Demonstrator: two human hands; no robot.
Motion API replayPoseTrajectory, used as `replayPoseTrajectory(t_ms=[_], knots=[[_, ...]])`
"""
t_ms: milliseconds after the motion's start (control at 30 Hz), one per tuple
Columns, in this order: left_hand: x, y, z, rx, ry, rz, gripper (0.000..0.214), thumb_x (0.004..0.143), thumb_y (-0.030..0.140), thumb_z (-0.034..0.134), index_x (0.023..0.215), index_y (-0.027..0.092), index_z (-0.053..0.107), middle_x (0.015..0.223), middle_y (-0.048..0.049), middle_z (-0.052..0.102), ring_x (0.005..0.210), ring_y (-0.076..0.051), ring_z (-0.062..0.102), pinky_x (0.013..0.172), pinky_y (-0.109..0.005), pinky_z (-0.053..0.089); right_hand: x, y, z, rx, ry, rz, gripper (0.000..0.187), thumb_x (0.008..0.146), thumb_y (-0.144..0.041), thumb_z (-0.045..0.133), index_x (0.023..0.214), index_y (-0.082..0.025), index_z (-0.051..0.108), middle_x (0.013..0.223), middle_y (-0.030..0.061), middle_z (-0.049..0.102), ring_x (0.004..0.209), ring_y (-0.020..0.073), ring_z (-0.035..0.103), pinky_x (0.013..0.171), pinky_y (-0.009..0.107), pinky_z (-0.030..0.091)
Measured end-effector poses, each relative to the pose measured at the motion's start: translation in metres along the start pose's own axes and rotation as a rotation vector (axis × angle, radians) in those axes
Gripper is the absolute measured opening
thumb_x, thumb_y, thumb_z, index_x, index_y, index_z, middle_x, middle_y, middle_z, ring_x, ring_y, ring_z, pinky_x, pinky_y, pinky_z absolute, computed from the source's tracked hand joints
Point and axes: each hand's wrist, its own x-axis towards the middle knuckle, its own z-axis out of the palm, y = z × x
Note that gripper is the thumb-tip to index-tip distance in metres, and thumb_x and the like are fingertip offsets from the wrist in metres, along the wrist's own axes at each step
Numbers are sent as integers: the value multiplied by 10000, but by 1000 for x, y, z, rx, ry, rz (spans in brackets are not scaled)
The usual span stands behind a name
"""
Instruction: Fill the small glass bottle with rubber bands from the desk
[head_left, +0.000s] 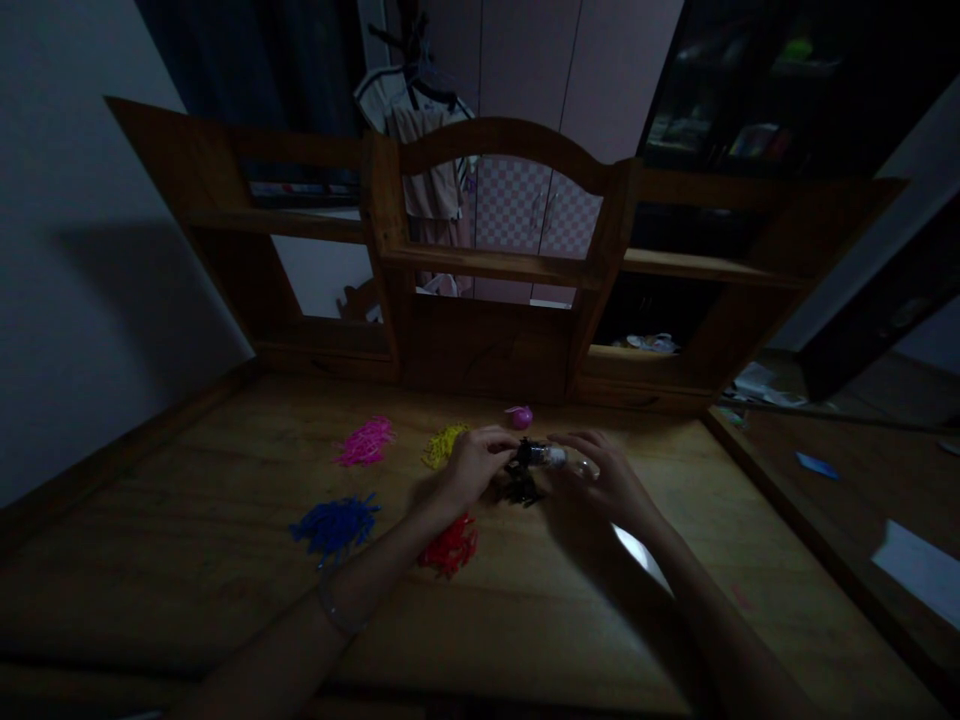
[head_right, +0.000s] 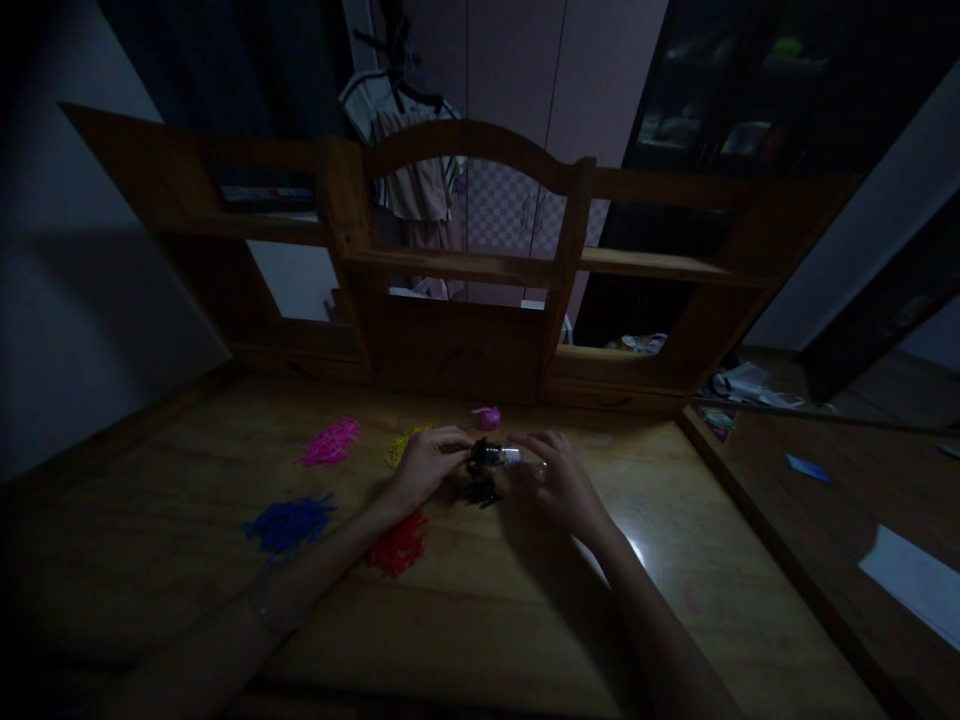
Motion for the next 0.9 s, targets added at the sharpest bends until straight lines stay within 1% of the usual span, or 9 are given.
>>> replayPoseTrajectory(t_ms=[67,133,267,400,467,533,633,767,900], knots=[[0,2,0,-34,-23,60,142,758,84,638,803,159,749,880,-57,707,841,-168,659,775,-265,502,0,3,0,4,19,18,441,847,-195,609,1268,-323,583,1166,64,584,1064,256,548,913,415,451],[-1,3,1,-61,-45,105,155,777,87,622,830,154,751,908,-70,689,860,-168,655,771,-266,513,0,5,1,3,37,36,419,848,-217,615,1254,-318,592,1149,63,595,1052,258,555,902,414,455],[-1,7,2,-53,-73,120,206,791,69,582,872,163,746,950,-65,656,895,-159,639,795,-266,521,-1,4,2,17,59,53,396,849,-254,627,1240,-307,601,1138,66,602,1043,260,562,894,412,458],[-1,13,1,-16,-140,142,273,786,34,541,928,168,732,1001,-72,640,960,-171,612,849,-278,506,-1,2,0,21,69,61,379,867,-238,597,1240,-305,599,1147,64,602,1051,251,561,898,399,457],[-1,18,-1,-23,-177,142,239,818,82,554,964,164,725,1029,-81,631,990,-184,601,882,-292,490,0,1,-2,18,72,61,373,865,-239,600,1232,-306,605,1148,60,603,1057,248,559,902,394,454],[-1,22,-1,-29,-194,122,197,866,176,561,977,161,723,1037,-87,625,997,-193,596,893,-303,478,0,1,-3,8,79,65,372,863,-244,604,1231,-304,606,1139,60,605,1050,249,559,899,397,452],[-2,26,-2,-14,-177,98,201,888,279,575,926,158,731,1000,-80,627,963,-191,595,878,-302,466,0,0,-3,-4,85,56,379,861,-255,618,1237,-298,603,1132,65,602,1041,253,556,894,404,452],[-1,23,0,20,-120,78,206,879,269,582,809,157,740,915,-60,628,872,-167,603,807,-276,465,0,-2,-2,-19,90,24,398,859,-260,627,1253,-308,596,1132,72,595,1055,267,538,901,423,450],[1,16,1,-61,-43,25,135,786,281,686,796,167,757,817,-41,642,780,-160,615,711,-260,485,1,-3,-1,-36,89,4,414,862,-261,625,1269,-327,587,1147,76,592,1067,282,527,906,455,450]])
